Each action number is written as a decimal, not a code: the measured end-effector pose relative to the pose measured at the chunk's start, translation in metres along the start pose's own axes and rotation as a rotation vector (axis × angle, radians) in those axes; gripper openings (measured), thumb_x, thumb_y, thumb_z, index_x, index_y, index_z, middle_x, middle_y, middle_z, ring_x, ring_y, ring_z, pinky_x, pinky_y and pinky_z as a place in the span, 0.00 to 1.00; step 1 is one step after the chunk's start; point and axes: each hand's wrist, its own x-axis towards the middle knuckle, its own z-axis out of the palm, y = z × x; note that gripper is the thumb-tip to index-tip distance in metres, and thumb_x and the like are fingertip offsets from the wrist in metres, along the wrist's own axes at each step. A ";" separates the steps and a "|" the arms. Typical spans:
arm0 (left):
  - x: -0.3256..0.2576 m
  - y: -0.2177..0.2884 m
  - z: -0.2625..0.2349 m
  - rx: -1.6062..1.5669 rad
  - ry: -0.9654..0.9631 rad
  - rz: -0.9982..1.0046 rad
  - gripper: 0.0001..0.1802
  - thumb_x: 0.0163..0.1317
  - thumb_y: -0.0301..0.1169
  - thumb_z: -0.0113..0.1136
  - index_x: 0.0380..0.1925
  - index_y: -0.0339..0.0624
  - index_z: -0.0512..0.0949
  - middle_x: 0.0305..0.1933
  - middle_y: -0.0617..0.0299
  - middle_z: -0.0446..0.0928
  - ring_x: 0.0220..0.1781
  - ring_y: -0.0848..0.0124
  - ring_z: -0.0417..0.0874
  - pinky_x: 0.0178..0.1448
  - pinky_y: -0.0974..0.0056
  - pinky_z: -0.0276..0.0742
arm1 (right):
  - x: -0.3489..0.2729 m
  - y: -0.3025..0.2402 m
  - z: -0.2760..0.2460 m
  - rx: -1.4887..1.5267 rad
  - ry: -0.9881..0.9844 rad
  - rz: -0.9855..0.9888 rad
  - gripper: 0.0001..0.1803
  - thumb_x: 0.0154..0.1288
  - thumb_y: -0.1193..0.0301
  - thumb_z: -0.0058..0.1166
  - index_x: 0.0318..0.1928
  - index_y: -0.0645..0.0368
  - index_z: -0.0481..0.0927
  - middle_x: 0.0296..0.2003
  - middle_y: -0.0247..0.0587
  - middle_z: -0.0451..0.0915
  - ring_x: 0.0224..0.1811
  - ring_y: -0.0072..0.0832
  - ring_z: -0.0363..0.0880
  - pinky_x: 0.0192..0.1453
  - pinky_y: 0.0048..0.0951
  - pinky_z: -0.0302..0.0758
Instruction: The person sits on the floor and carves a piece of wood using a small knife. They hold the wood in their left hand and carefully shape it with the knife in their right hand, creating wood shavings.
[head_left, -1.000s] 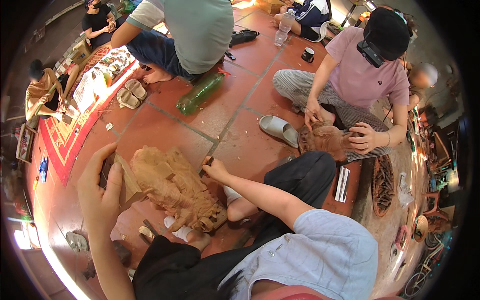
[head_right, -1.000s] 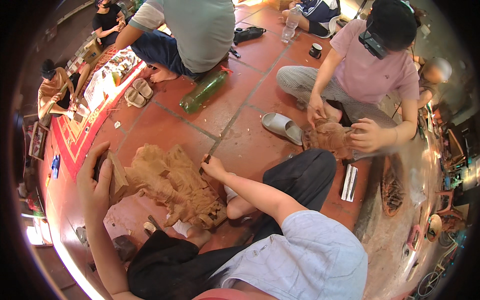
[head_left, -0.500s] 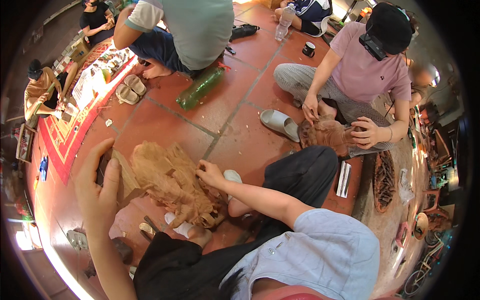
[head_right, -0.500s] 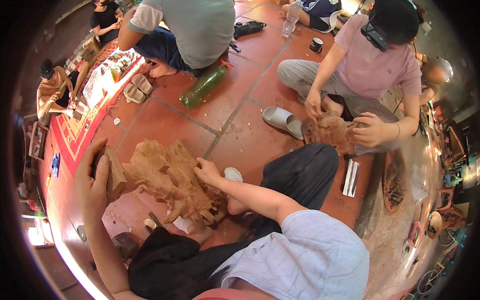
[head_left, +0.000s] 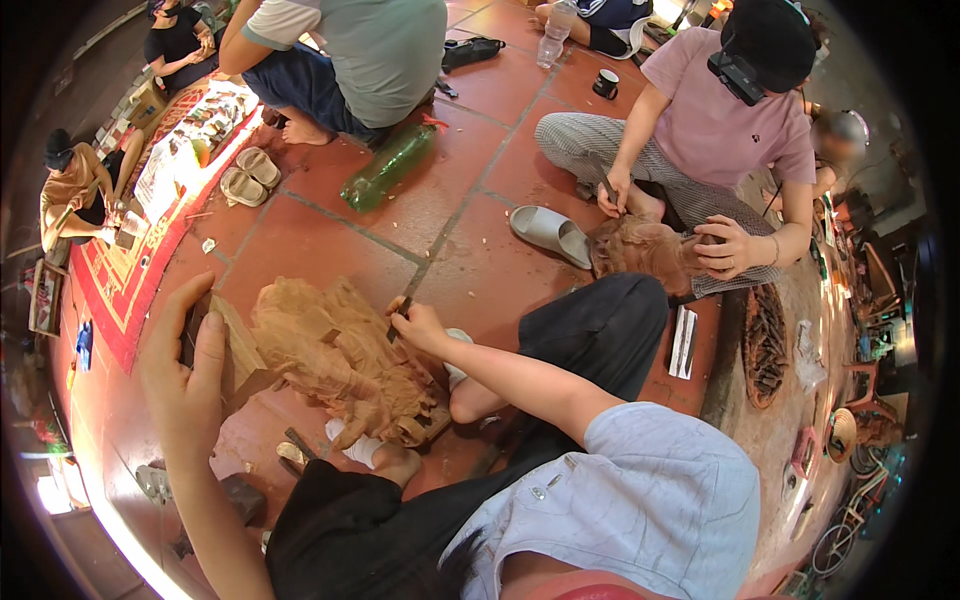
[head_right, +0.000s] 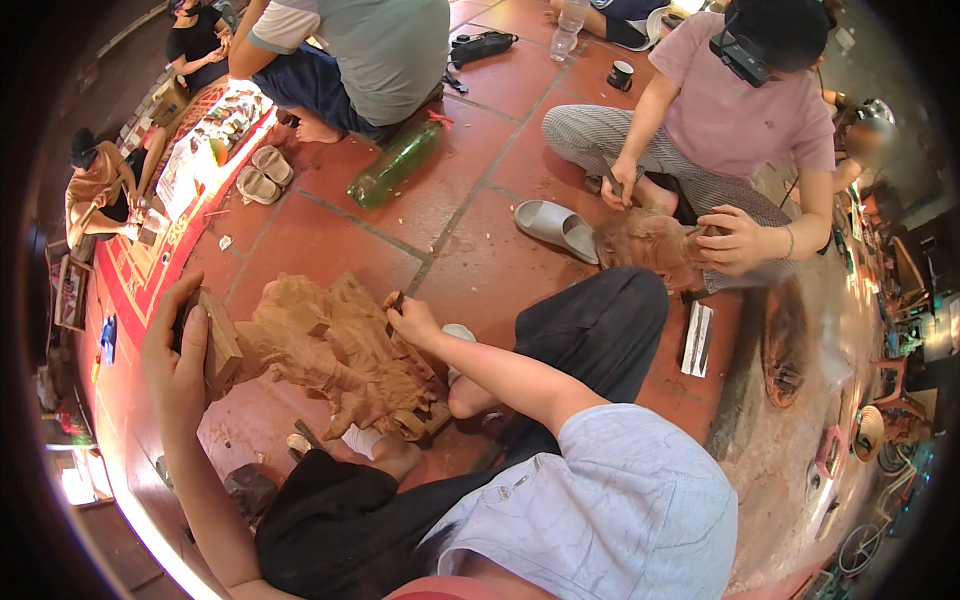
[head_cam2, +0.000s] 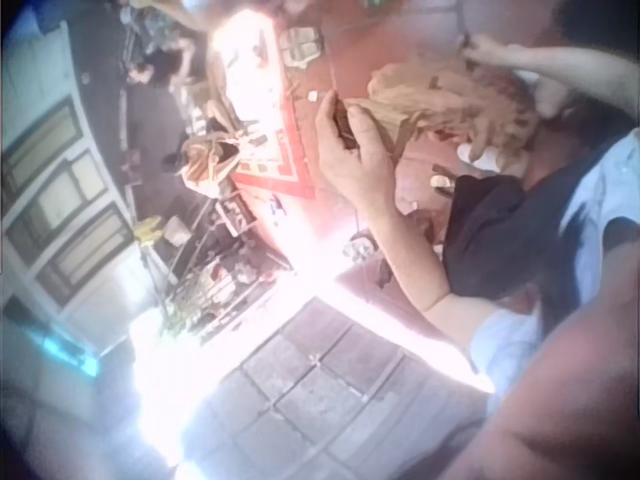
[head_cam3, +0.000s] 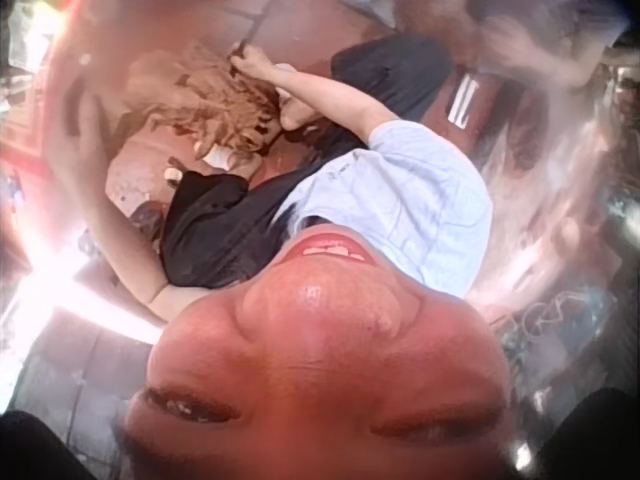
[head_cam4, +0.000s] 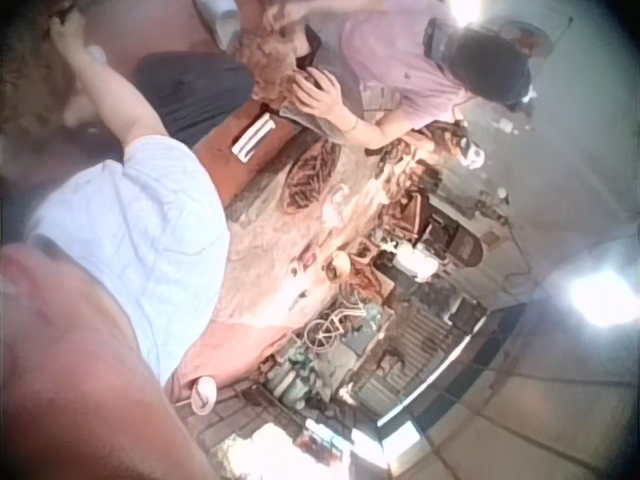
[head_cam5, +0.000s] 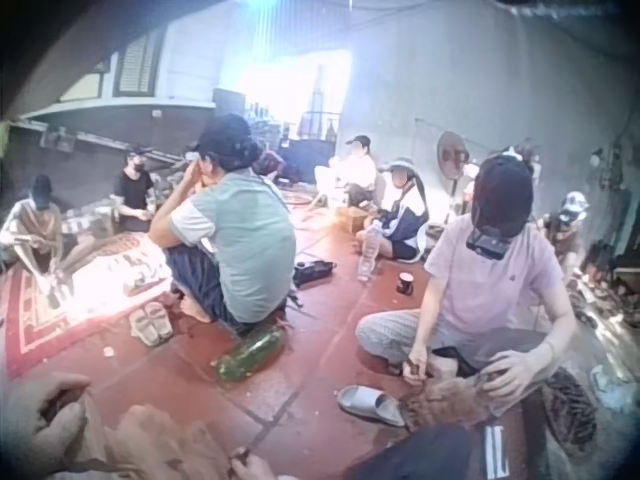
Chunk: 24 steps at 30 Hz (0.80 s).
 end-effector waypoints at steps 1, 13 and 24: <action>0.000 -0.001 0.000 -0.002 0.002 0.001 0.18 0.66 0.30 0.49 0.53 0.35 0.72 0.50 0.56 0.75 0.53 0.70 0.73 0.60 0.67 0.65 | -0.004 0.004 0.006 -0.061 -0.003 -0.055 0.10 0.59 0.69 0.47 0.37 0.63 0.76 0.26 0.46 0.79 0.29 0.33 0.79 0.35 0.32 0.74; 0.000 0.001 0.002 0.010 0.075 0.024 0.16 0.61 0.31 0.52 0.48 0.37 0.75 0.45 0.54 0.77 0.49 0.66 0.77 0.55 0.65 0.69 | -0.012 0.006 0.017 -0.144 -0.023 -0.099 0.10 0.62 0.70 0.47 0.39 0.61 0.78 0.27 0.38 0.79 0.29 0.23 0.76 0.34 0.27 0.73; -0.001 -0.002 0.003 0.000 0.082 0.022 0.16 0.61 0.32 0.52 0.48 0.37 0.75 0.44 0.55 0.77 0.48 0.66 0.77 0.55 0.64 0.69 | -0.022 -0.008 0.012 -0.033 -0.064 0.068 0.11 0.63 0.72 0.46 0.41 0.60 0.79 0.28 0.36 0.80 0.26 0.21 0.77 0.31 0.24 0.73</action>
